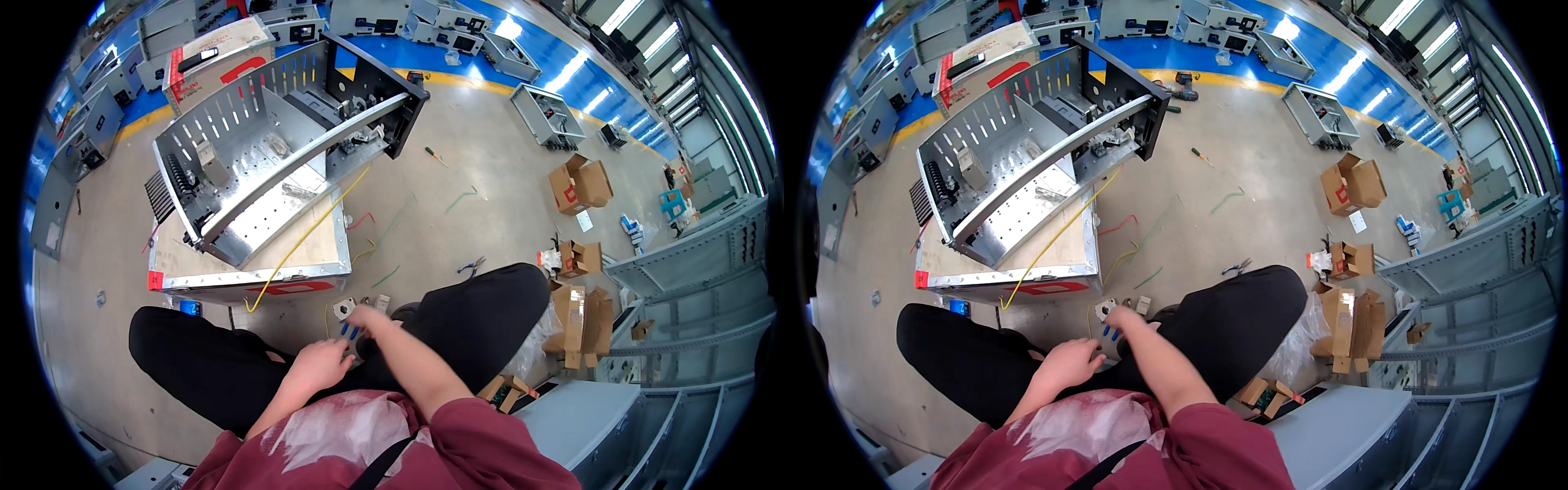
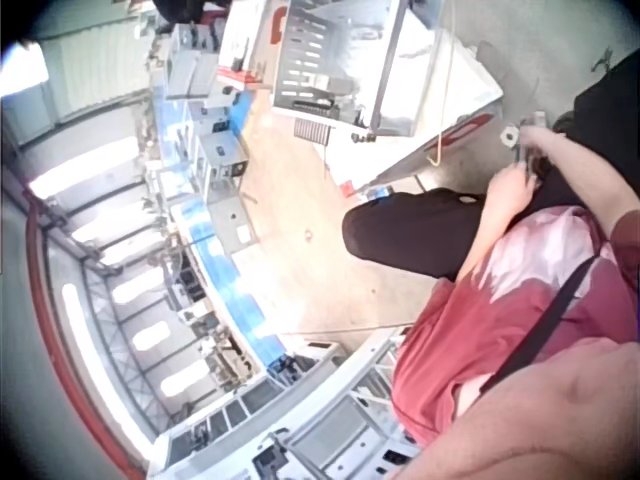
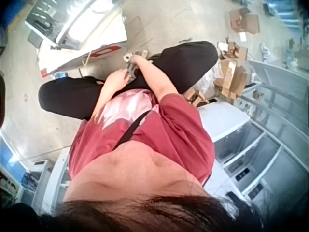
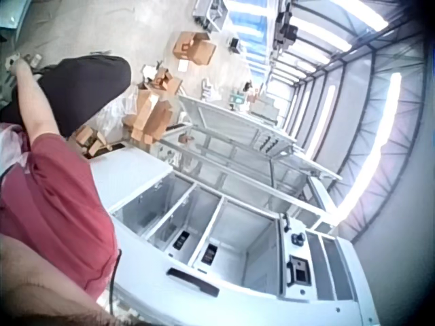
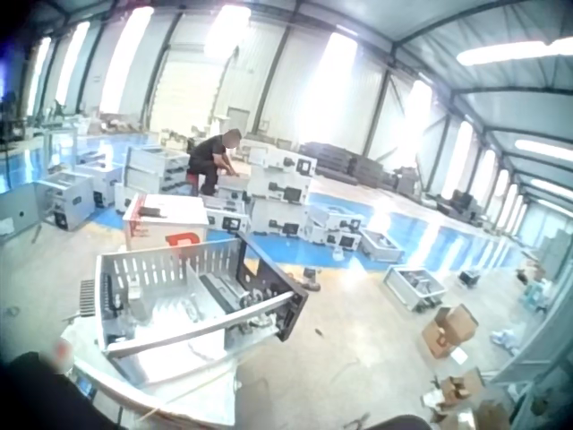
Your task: The person sits on the floor and strips the insulation from several colored wires using pliers. They handle yellow, green, and red wires, removing the outer coating to expose the inner conductors.
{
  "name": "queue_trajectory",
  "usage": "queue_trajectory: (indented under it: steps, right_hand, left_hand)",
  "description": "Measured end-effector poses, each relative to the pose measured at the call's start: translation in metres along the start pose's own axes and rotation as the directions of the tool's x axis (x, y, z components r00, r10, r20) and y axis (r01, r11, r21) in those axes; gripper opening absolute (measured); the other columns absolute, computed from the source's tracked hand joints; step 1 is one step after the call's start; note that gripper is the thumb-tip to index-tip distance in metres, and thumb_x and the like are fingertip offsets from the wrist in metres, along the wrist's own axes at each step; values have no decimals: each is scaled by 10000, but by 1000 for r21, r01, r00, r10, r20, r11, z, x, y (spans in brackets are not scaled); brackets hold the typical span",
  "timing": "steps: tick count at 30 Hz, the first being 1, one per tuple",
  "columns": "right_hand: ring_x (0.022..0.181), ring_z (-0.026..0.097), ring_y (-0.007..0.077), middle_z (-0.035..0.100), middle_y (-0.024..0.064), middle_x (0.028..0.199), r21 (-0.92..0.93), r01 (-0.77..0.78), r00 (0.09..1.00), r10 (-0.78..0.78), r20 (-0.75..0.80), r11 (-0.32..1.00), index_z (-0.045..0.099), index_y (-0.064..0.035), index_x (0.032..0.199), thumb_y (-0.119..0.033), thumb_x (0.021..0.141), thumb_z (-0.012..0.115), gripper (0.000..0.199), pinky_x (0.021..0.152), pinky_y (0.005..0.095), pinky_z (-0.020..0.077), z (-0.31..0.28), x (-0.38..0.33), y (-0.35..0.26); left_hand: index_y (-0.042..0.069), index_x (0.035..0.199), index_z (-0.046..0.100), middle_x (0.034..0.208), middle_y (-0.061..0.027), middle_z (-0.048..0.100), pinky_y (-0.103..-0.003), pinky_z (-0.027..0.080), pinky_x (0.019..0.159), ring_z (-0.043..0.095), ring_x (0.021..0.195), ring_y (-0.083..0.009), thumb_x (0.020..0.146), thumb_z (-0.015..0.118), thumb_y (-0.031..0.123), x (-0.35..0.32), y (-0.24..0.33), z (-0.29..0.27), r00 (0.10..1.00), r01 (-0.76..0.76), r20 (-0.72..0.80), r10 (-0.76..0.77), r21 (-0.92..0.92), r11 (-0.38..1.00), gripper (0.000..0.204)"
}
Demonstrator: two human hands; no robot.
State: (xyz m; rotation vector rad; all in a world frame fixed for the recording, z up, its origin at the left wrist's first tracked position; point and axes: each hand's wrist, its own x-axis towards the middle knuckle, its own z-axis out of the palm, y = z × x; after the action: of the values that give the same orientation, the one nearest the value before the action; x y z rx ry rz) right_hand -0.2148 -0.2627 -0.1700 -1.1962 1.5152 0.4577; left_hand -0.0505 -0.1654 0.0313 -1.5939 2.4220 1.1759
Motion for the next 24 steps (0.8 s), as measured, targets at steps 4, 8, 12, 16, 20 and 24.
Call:
queue_trajectory:
  steps: [4, 8, 12, 16, 20, 24]
  right_hand:
    - [710, 735, 340, 743, 217, 906, -207, 217, 973, -193, 128, 954, 750, 30, 955, -144, 862, 559, 275, 599, 485, 585, 67, 60, 7]
    - [811, 744, 356, 752, 214, 925, -368, 510, 840, -543, 18, 777, 774, 18, 902, -105, 824, 553, 265, 718, 469, 592, 118, 84, -7]
    - [985, 722, 378, 742, 221, 1031, -490, 391, 856, -504, -119, 779, 771, -1, 993, -157, 855, 572, 288, 864, 476, 568, 75, 149, 33]
    - [1022, 705, 401, 732, 230, 1067, 101, 250, 922, -204, -330, 963, 762, -15, 1049, -220, 877, 589, 318, 887, 474, 561, 70, 110, 14]
    - [1022, 701, 404, 734, 231, 1056, 475, 236, 835, 72, -545, 848, 751, -24, 1038, -218, 882, 600, 292, 890, 473, 554, 51, 113, 33]
    - [1057, 685, 416, 722, 253, 1084, 612, 251, 760, 239, -604, 750, 721, -3, 1054, -178, 902, 581, 271, 921, 481, 543, 20, 106, 32]
  left_hand:
    - [18, 996, 698, 981, -206, 712, -513, 544, 845, 688, 940, -404, 947, 587, 273, 10, 4, 7, 994, -99, 51, 101, -38, 994, 283]
    - [1, 855, 689, 904, -214, 701, -512, 551, 808, 689, 880, -406, 930, 582, 260, -11, -29, 31, 999, 4, 50, -7, 67, 998, 290]
    - [-11, 849, 678, 904, -223, 692, -512, 545, 800, 680, 873, -415, 927, 589, 261, 23, -5, 35, 989, -105, 117, 95, 85, 991, 297]
    - [-20, 854, 645, 877, -233, 668, -514, 526, 785, 656, 873, -436, 929, 605, 246, 9, 14, 40, 996, -5, 85, 12, -78, 997, 278]
    - [-16, 874, 633, 888, -219, 650, -512, 511, 767, 647, 865, -429, 954, 600, 244, 27, 23, 51, 995, -46, 85, 59, -140, 989, 274]
    - [-9, 888, 642, 932, -217, 664, -510, 516, 786, 654, 890, -423, 966, 585, 246, 33, 29, 50, 996, 53, 80, -39, -173, 984, 273]
